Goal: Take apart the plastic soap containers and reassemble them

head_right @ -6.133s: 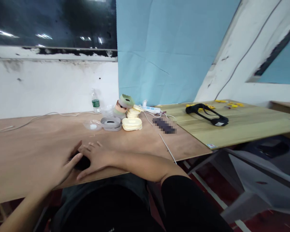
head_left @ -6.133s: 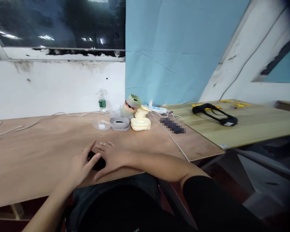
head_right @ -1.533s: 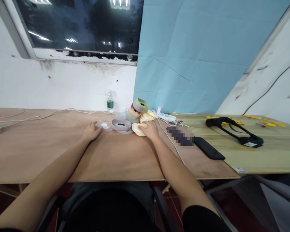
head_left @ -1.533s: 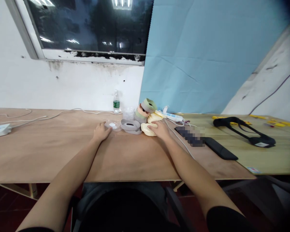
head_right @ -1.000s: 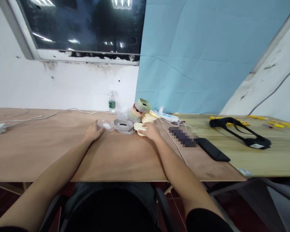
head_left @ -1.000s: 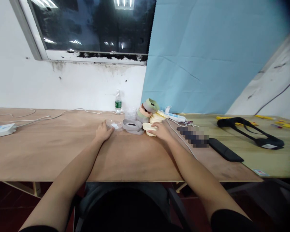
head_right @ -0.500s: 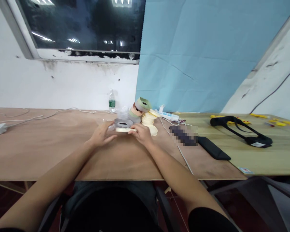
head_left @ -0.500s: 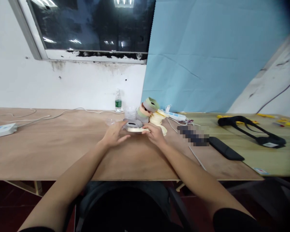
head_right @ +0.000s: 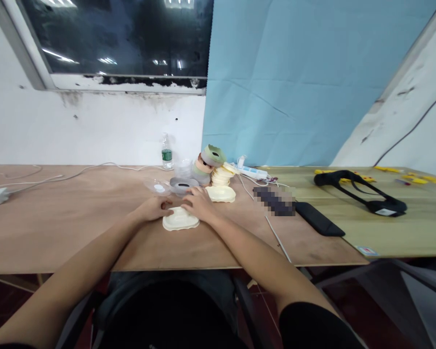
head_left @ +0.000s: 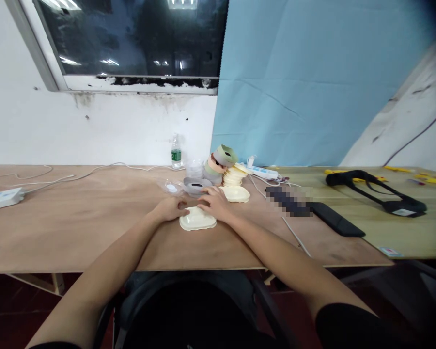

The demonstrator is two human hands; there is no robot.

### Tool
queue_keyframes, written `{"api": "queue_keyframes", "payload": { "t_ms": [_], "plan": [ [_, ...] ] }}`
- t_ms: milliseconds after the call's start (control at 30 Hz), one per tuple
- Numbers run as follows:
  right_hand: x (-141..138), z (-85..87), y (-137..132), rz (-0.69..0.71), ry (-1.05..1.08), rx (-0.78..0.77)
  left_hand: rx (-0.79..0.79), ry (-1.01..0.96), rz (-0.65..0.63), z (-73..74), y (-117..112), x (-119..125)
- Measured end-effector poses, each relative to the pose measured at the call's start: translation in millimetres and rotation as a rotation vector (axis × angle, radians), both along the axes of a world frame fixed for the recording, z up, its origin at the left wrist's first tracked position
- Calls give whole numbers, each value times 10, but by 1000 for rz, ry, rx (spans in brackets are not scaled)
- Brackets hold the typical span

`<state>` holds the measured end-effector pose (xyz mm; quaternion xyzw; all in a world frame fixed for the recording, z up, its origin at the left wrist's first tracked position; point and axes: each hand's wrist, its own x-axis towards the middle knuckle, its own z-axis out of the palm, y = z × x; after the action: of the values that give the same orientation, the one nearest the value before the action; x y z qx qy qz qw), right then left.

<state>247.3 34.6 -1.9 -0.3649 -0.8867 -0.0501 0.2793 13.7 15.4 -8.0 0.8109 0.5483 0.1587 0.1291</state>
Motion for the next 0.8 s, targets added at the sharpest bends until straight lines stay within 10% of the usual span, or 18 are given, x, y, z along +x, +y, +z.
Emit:
{"api": "queue_keyframes", "payload": {
  "t_ms": [267,800],
  "plan": [
    [159,-90,171,-137,-29,-25,138,-18,76,35,7,-81],
    [51,36,-109,333,273,319,482,-322,32,61,-43,-27]
  ]
}}
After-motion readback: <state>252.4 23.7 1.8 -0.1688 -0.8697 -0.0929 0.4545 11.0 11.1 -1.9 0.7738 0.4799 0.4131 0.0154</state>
